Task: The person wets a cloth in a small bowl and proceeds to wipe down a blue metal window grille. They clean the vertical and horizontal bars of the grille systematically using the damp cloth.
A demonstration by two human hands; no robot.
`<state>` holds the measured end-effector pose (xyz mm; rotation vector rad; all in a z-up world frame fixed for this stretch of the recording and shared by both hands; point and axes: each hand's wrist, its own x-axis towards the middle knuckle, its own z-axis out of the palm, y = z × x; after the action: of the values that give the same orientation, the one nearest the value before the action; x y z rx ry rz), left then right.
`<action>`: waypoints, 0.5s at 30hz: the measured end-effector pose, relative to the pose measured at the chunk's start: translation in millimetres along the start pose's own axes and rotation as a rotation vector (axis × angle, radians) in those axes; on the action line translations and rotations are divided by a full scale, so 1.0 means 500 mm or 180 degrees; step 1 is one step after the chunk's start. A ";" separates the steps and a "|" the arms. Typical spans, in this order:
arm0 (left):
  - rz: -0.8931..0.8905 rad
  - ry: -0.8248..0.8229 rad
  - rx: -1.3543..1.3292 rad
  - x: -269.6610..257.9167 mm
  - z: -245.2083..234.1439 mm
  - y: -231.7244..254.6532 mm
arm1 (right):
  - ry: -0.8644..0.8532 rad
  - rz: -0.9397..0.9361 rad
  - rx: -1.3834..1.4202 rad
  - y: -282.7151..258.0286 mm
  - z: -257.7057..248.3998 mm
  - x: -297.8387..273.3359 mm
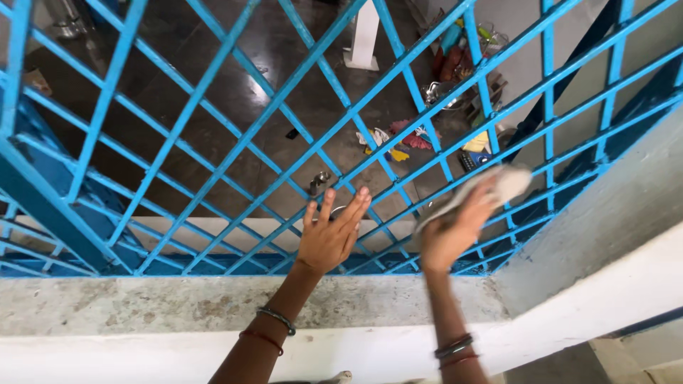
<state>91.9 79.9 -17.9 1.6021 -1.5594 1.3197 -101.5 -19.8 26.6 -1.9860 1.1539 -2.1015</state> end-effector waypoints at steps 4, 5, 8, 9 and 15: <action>0.0011 0.0033 -0.0006 -0.009 0.027 -0.001 | -0.0592 -0.0200 -0.0546 -0.009 0.065 -0.215; -0.0006 0.0008 -0.0044 -0.013 0.025 0.000 | -0.0903 -0.0227 -0.0423 -0.012 0.066 -0.264; 0.0020 0.0014 -0.0025 -0.010 0.018 -0.001 | -0.1486 -0.0542 -0.0172 0.007 0.039 -0.357; 0.0038 0.0036 -0.0015 -0.007 0.015 -0.003 | -0.1615 -0.0692 -0.0112 0.018 0.033 -0.372; 0.0173 0.0078 0.0064 -0.004 -0.001 -0.011 | -0.1881 -0.1052 -0.0618 0.123 -0.072 -0.297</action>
<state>97.2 82.0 -18.1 1.5599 -1.5900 1.3827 -133.3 26.2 -128.5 -2.7750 0.9884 -1.3496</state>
